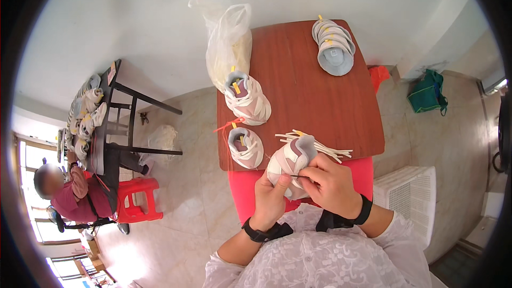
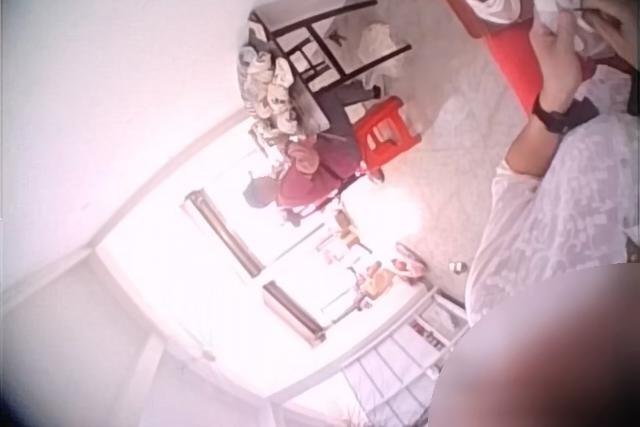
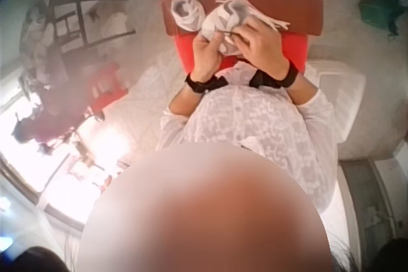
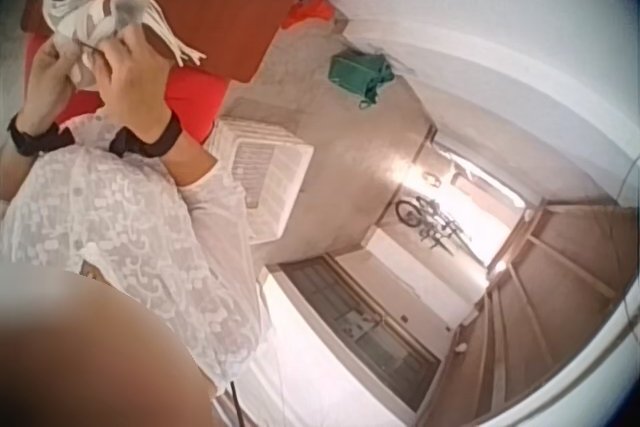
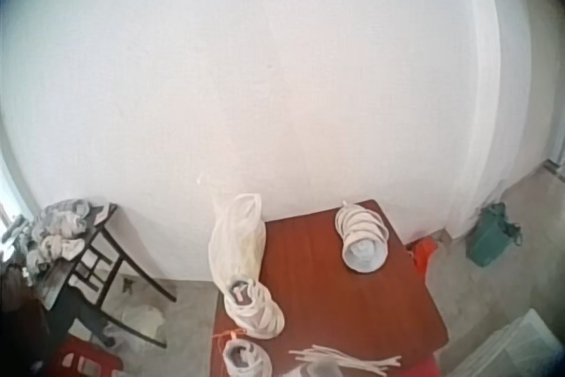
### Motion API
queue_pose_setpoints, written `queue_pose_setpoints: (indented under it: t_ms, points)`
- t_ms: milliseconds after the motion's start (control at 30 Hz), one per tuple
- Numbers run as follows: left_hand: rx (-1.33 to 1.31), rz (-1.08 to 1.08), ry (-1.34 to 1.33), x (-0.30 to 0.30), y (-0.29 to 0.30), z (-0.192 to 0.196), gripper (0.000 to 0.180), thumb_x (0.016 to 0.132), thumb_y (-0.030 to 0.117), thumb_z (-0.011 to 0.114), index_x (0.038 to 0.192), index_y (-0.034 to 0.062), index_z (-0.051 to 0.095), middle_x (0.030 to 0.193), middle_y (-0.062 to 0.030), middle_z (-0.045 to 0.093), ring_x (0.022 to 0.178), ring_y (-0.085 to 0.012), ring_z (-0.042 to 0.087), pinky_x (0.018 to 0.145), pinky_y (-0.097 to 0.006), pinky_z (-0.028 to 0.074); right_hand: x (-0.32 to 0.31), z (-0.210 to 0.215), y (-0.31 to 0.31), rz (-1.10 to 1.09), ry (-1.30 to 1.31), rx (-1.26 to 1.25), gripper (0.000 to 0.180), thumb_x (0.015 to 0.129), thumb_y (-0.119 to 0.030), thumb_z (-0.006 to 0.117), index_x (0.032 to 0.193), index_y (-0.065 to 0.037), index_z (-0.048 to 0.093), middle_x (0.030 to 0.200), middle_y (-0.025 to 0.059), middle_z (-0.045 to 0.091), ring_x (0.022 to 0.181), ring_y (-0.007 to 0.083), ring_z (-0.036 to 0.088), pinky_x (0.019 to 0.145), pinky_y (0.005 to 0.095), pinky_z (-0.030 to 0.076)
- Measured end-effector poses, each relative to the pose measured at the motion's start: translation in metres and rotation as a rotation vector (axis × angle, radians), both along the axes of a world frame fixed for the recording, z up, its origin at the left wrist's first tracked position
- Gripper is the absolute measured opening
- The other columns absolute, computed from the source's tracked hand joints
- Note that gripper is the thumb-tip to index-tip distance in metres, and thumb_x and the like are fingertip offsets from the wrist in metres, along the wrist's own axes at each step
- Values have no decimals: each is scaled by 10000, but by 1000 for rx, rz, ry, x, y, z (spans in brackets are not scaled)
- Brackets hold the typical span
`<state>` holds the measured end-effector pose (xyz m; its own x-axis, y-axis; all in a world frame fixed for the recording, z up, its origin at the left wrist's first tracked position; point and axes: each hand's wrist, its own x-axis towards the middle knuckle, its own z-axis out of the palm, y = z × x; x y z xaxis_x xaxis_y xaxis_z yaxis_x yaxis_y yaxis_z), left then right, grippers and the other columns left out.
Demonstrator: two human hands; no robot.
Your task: Lacing white and pink athletic shoes at a manufacturing workbench.
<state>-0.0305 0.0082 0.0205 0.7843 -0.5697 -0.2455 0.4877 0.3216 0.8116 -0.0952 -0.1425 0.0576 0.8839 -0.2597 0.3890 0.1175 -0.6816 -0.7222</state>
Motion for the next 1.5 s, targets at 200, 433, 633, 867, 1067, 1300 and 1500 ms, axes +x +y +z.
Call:
queue_pose_setpoints:
  t_ms: [200,433,633,867,1067,1300,1500]
  points:
    - [8,-36,-35,-3,0,-1,351,952,130,617,1270,1,545,1135,-60,651,990,-122,610,879,-280,492,4,-4,0,-5,69,152,137,674,-67,711,731,-63,586,742,42,521,583,211,598,488,327,465]
    - [-5,-19,-15,-5,1,1,347,942,153,637,1246,3,562,1110,-61,657,951,-123,613,841,-273,492,4,-3,3,-73,74,174,158,641,-60,688,714,-42,549,727,69,498,574,241,580,497,353,473]
    - [-48,-4,17,0,6,-1,340,951,156,619,1250,7,557,1145,-65,645,1003,-139,608,877,-301,489,0,-5,0,-36,69,189,175,671,-72,700,776,-30,567,792,89,508,648,250,593,515,342,477]
    - [-148,-42,36,11,9,1,362,973,163,578,1299,19,513,1234,-77,612,1104,-171,590,959,-342,475,-2,3,-7,12,68,281,215,770,-137,732,934,-36,637,901,103,536,744,230,600,619,332,490]
    - [-102,31,1,10,11,-3,363,980,140,561,1320,34,495,1264,-82,592,1127,-176,580,968,-348,479,-3,4,-26,142,211,129,216,779,-128,729,984,-86,676,855,88,557,718,232,593,607,347,473]
    - [-91,55,-22,4,5,-7,358,984,119,547,1327,34,486,1262,-85,592,1114,-181,588,956,-342,491,-1,7,-17,86,206,204,218,775,-128,729,987,-86,695,845,85,561,687,234,598,606,345,477]
    - [-44,-80,-45,2,9,-9,399,954,140,601,1320,27,489,1281,-85,580,1142,-197,580,977,-360,474,3,-9,-6,8,74,248,173,772,-101,737,890,0,660,843,90,528,666,213,561,570,309,455]
